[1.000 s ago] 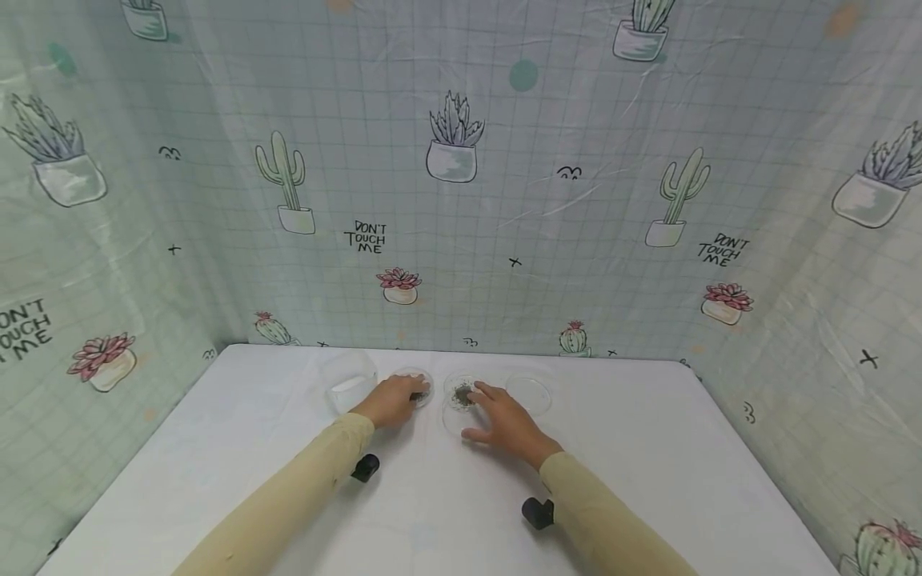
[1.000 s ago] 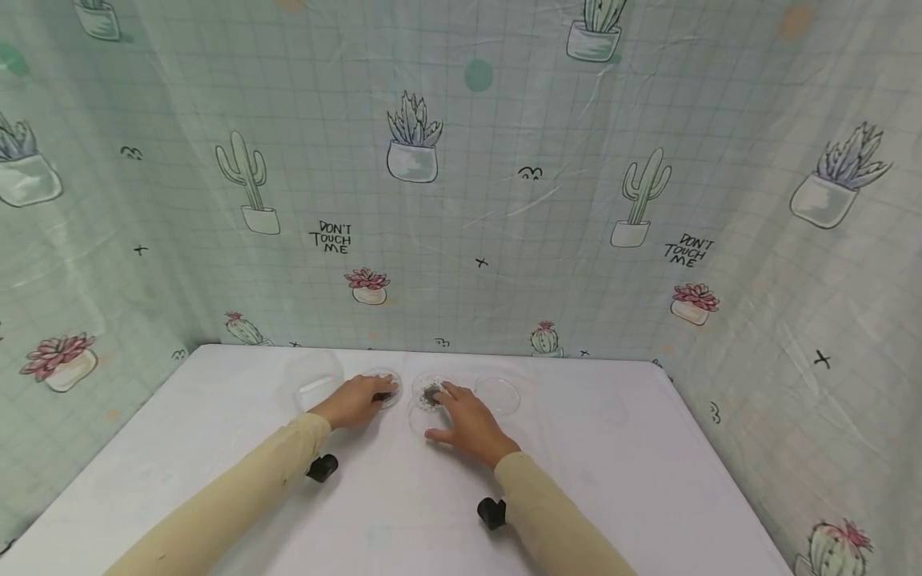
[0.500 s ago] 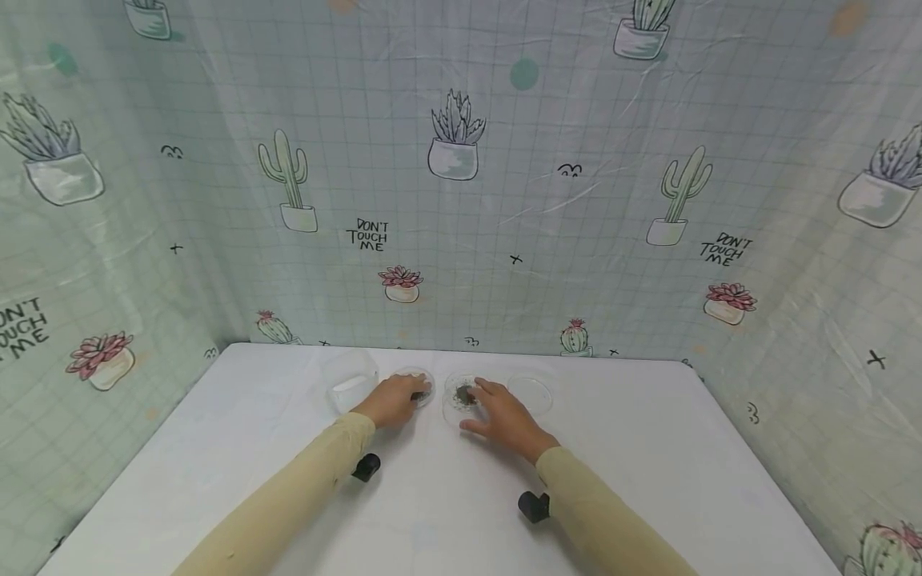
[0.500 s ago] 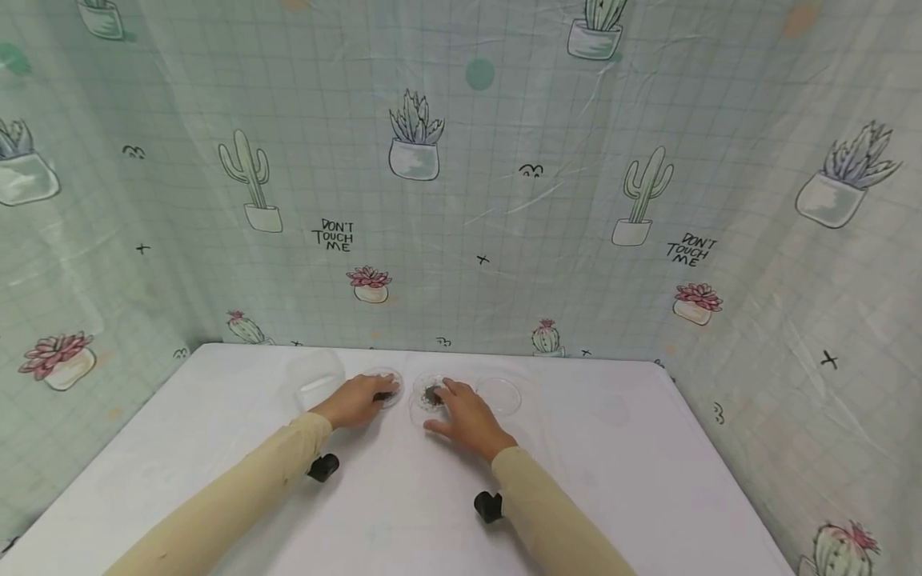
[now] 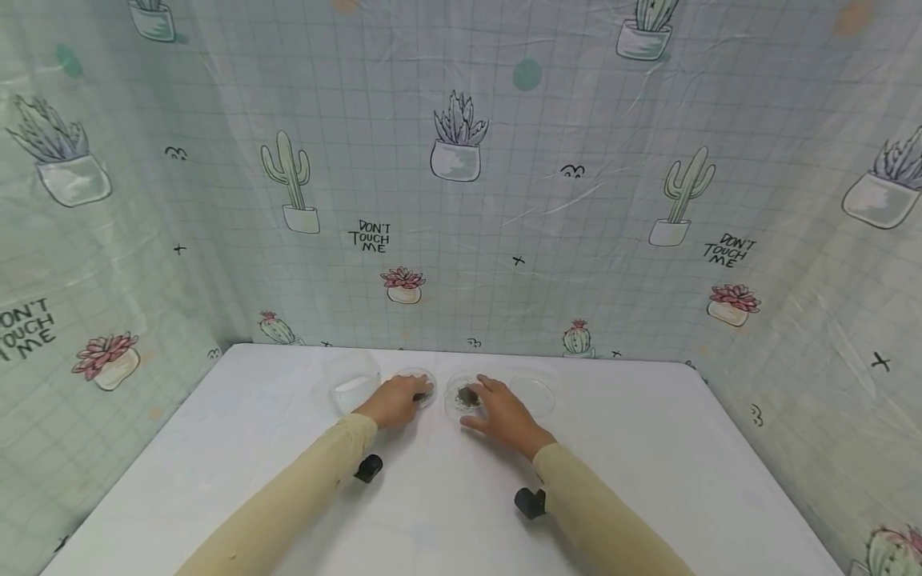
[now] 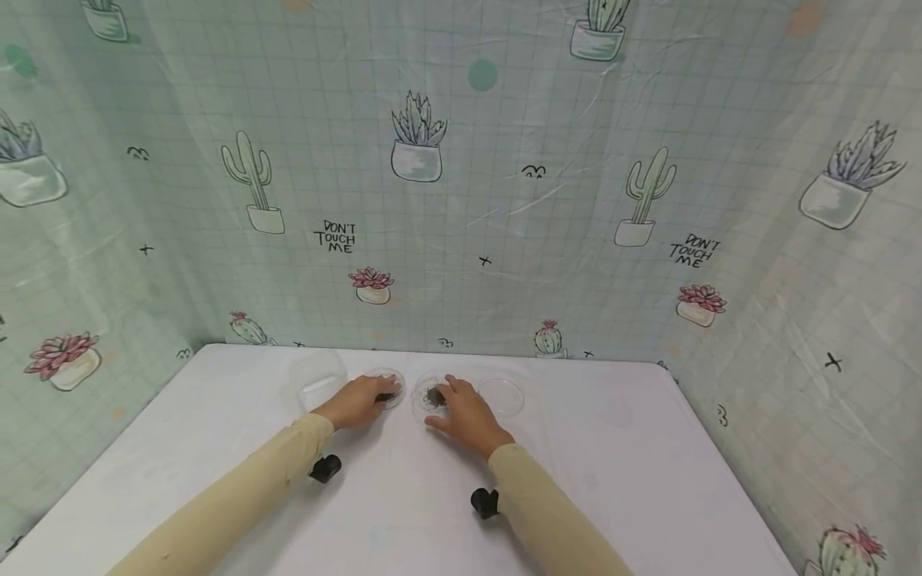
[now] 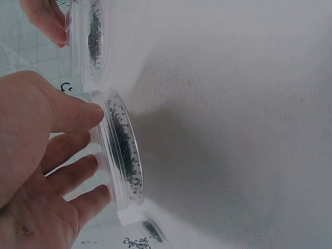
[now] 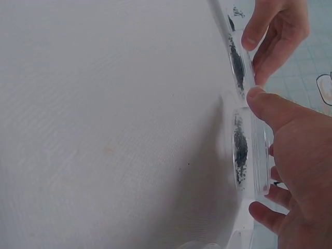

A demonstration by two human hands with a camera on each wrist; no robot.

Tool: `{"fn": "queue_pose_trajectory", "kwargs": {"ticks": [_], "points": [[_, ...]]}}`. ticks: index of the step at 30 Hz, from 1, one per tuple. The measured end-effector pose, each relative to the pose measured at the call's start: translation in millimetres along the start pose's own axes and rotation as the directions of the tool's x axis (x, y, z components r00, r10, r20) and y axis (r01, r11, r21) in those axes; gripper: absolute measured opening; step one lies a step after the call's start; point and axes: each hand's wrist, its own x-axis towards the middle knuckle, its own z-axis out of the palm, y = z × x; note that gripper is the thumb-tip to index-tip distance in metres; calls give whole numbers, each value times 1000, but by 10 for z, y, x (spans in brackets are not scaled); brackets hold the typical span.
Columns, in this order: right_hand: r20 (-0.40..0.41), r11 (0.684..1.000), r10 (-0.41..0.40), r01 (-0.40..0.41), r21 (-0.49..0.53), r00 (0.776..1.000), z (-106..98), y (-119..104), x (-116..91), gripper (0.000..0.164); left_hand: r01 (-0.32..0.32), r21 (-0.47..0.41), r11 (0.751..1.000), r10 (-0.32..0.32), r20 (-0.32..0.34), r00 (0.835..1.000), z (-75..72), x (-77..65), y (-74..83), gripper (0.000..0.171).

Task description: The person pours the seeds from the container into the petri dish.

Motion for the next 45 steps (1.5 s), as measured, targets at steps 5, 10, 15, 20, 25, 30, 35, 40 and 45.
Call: {"fn": "queue_pose_trajectory", "kwargs": {"ticks": [5,10,15,20,25,30,35,40,45], "points": [[5,1000,12,-12,5,1000,-6,-12,31,66,1,2,1000,-1,3,1000,-8,3,-3,40],[21,1000,30,-30,-2,999,-35,-19,59,66,-3,7,1000,3,8,1000,-3,16,-10,40],[32,999,39,-40,6,999,-64,-15,91,67,3,-3,1000,-3,12,1000,-15,19,-14,40],[29,999,37,-37,10,999,-64,-1,123,67,2,-3,1000,-2,6,1000,-19,21,-15,40],[26,999,39,-39,10,999,-60,2,146,68,6,-2,1000,-6,3,1000,-5,23,-16,41],[23,999,32,-32,1,999,-50,1,164,69,22,-8,1000,-22,7,1000,8,23,-20,41],[28,999,40,-41,12,999,-59,-17,171,68,30,-18,999,-30,19,999,-1,17,-9,41],[22,999,40,-40,2,999,-53,-35,203,69,24,-9,1000,-24,13,1000,-6,10,-8,40],[11,999,35,-34,-41,999,-22,-34,237,68,11,4,1000,-11,1,1000,3,12,-19,39]]}}
